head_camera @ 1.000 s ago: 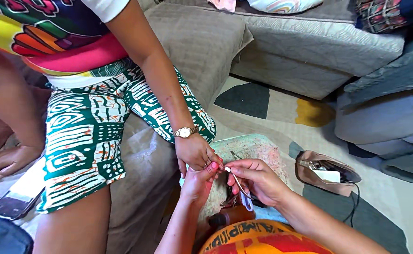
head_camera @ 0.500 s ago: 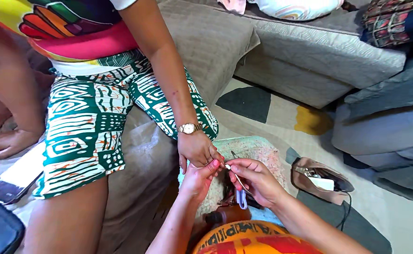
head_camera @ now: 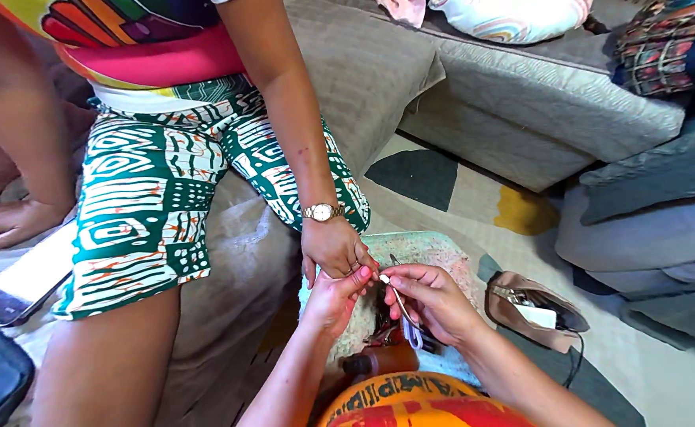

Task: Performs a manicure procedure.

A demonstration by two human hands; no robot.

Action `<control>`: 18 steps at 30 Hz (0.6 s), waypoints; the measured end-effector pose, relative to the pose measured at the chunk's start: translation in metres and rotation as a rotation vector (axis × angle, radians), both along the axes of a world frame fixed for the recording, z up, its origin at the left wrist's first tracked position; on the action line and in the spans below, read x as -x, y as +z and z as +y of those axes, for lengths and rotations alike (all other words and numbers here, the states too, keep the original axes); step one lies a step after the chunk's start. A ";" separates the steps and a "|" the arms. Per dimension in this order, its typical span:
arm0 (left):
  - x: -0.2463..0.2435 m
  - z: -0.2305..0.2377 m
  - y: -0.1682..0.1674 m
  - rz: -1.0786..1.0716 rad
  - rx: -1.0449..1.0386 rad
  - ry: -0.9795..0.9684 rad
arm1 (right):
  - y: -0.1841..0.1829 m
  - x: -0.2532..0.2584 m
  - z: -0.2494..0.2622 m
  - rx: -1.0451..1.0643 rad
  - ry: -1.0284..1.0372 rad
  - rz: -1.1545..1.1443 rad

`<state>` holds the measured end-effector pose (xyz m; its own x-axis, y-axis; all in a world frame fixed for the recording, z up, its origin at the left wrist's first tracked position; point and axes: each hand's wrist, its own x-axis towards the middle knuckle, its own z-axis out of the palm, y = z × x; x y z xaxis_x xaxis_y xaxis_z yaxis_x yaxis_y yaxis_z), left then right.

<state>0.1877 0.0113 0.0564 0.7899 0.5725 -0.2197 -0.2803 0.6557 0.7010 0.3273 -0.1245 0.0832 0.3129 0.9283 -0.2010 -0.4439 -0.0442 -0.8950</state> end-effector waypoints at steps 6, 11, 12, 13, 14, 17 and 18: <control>0.000 0.000 0.001 0.019 0.011 0.013 | 0.002 0.001 0.003 0.028 -0.025 -0.046; 0.000 0.001 0.002 0.022 0.008 0.006 | -0.001 0.001 0.003 -0.012 -0.011 -0.059; 0.000 0.001 0.002 0.020 0.001 0.005 | -0.002 0.000 0.002 -0.018 -0.005 -0.060; 0.000 0.001 0.001 0.016 -0.003 0.005 | -0.002 0.000 0.002 -0.020 -0.002 -0.062; 0.000 0.000 0.000 0.017 -0.004 0.008 | -0.002 -0.001 0.002 -0.016 0.003 -0.067; 0.000 0.000 0.001 0.024 0.000 0.012 | 0.001 -0.003 0.001 -0.006 0.029 -0.065; 0.000 0.000 0.001 0.021 0.002 0.013 | 0.002 -0.004 0.001 -0.001 0.030 -0.062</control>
<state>0.1880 0.0114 0.0570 0.7774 0.5825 -0.2372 -0.2746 0.6537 0.7052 0.3310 -0.1234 0.0850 0.2968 0.9375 -0.1816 -0.3863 -0.0560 -0.9207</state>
